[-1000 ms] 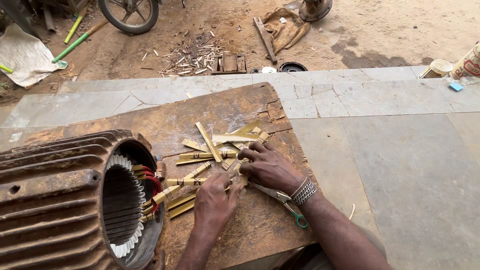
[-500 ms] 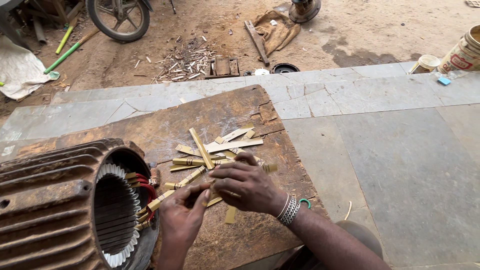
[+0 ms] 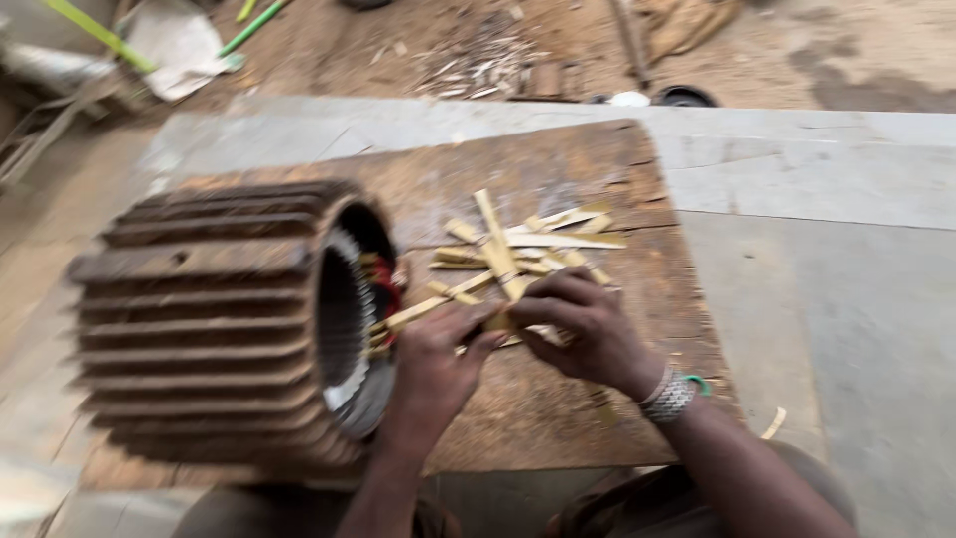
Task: The person sits on the ground with a wooden board across their lap and fits brass-colored slot liner strips into the slots of a disassembled electric motor stator, trimming and arranging the strips with scissors. They then pick up a coil of red enameled copper wire, cut a length with pliers, and shape the wire loop on the board.
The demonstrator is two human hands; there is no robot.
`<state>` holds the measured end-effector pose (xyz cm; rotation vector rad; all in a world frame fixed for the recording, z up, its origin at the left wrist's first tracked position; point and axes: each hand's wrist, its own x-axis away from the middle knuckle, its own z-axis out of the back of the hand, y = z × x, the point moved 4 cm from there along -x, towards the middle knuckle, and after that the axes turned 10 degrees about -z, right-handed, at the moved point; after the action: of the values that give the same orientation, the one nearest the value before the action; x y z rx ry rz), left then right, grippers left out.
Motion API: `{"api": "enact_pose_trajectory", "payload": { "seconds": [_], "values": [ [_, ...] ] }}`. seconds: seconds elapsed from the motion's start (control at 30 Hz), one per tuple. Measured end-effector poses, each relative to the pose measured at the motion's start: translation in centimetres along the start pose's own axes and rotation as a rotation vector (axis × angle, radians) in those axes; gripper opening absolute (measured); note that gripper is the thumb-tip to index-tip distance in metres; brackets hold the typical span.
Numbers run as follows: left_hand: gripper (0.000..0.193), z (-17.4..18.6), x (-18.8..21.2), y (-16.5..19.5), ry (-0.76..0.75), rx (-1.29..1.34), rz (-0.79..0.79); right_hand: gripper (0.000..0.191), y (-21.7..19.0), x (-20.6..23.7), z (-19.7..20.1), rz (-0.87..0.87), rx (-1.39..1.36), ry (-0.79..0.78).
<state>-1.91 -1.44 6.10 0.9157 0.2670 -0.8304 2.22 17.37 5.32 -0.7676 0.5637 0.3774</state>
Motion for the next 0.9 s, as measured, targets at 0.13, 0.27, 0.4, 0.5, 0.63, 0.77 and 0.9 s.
{"api": "enact_pose_trajectory", "payload": {
  "seconds": [0.13, 0.27, 0.4, 0.5, 0.63, 0.77, 0.9],
  "values": [
    [0.033, -1.5, 0.4, -0.4, -0.130, -0.150, 0.056, 0.030, 0.2, 0.0, -0.4, -0.036, 0.087, -0.050],
    [0.026, -2.4, 0.9, -0.5, -0.060, -0.300, -0.102, 0.032, 0.8, 0.2, -0.8, -0.052, 0.125, -0.072],
    [0.023, -3.3, 1.2, -1.3, -0.042, -0.359, -0.163, 0.030, 1.2, 0.4, -1.2, -0.027, 0.169, -0.077],
    [0.020, -3.7, 1.4, -1.8, -0.047, -0.349, -0.148, 0.028, 1.4, 0.4, -1.4, -0.027, 0.192, -0.092],
    [0.023, -3.9, 1.5, -1.7, -0.032, -0.370, -0.190, 0.028, 1.5, 0.5, -1.3, -0.007, 0.178, -0.079],
    [0.022, -3.7, 1.3, -1.4, 0.049, -0.361, -0.254, 0.020, 1.7, 0.5, -1.3, -0.031, 0.213, -0.050],
    [0.025, -3.8, 1.3, -1.5, 0.046, -0.346, -0.268, 0.015, 1.4, 0.7, -1.4, -0.042, 0.230, -0.001]
  ]
}}
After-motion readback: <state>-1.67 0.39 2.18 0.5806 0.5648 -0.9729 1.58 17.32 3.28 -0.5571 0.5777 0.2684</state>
